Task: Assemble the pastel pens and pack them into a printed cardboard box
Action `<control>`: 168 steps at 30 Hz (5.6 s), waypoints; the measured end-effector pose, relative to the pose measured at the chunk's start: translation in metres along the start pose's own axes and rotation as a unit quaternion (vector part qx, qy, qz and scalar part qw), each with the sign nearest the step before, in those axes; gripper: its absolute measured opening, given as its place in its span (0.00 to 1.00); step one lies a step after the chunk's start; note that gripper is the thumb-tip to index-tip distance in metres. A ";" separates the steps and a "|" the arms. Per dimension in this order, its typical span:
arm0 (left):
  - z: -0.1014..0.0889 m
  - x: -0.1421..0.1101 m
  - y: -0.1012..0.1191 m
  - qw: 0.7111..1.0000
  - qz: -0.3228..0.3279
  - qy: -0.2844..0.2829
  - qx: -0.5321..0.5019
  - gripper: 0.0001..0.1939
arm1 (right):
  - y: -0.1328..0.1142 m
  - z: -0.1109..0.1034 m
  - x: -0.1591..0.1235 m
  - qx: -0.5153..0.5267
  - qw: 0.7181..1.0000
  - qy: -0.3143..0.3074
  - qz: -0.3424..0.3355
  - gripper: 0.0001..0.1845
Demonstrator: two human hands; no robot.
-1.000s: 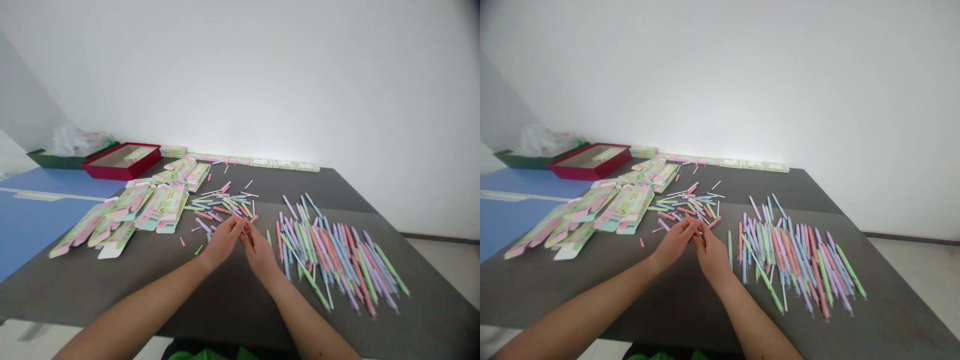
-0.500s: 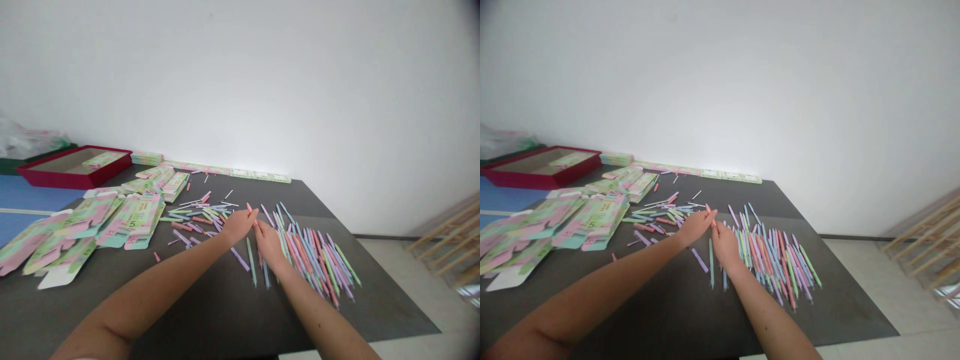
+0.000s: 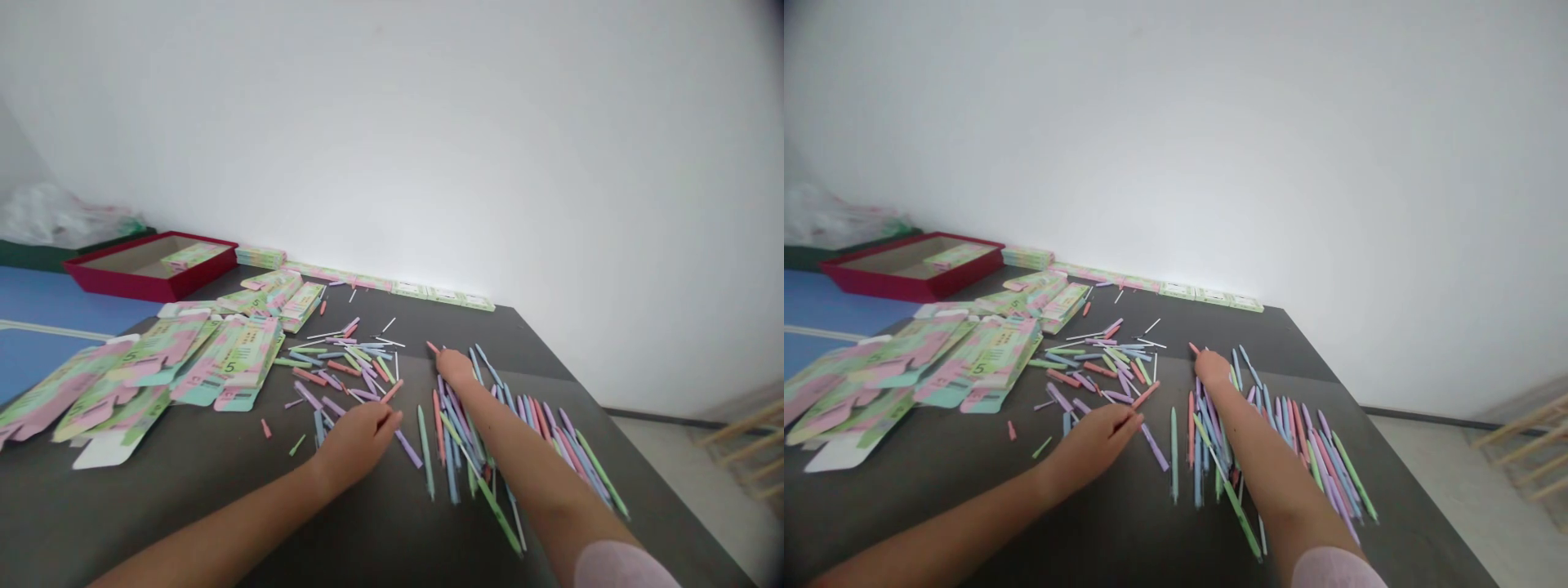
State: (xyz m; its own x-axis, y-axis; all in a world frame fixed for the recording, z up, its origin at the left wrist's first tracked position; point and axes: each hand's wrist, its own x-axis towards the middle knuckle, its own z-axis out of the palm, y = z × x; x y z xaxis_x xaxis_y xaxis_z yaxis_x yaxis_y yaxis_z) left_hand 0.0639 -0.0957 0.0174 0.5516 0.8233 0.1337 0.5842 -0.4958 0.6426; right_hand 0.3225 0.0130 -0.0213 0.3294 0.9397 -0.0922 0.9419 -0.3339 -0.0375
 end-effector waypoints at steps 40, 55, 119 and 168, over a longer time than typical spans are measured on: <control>0.027 -0.027 -0.075 0.967 -0.099 0.092 0.216 0.25 | -0.106 0.024 -0.001 0.057 0.972 -0.031 -0.228 0.29; 0.001 -0.019 -0.073 0.966 -0.080 0.164 0.186 0.16 | -0.117 -0.002 -0.023 0.067 0.965 -0.015 -0.252 0.14; -0.041 0.004 -0.080 0.743 -0.188 0.388 -0.512 0.11 | -0.045 0.000 -0.073 0.039 0.900 -0.065 -0.429 0.11; -0.051 0.003 -0.110 0.871 -0.195 0.389 -0.228 0.08 | -0.132 -0.040 -0.078 0.476 0.816 -0.214 -0.250 0.11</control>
State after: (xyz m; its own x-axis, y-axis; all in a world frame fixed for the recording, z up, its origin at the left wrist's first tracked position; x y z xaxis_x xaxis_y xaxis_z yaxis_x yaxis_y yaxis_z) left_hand -0.0291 -0.0245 -0.0145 -0.3097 0.9307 0.1948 0.2414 -0.1211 0.9628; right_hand 0.1749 -0.0135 0.0306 -0.3247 0.9321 -0.1605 0.4061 -0.0158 -0.9137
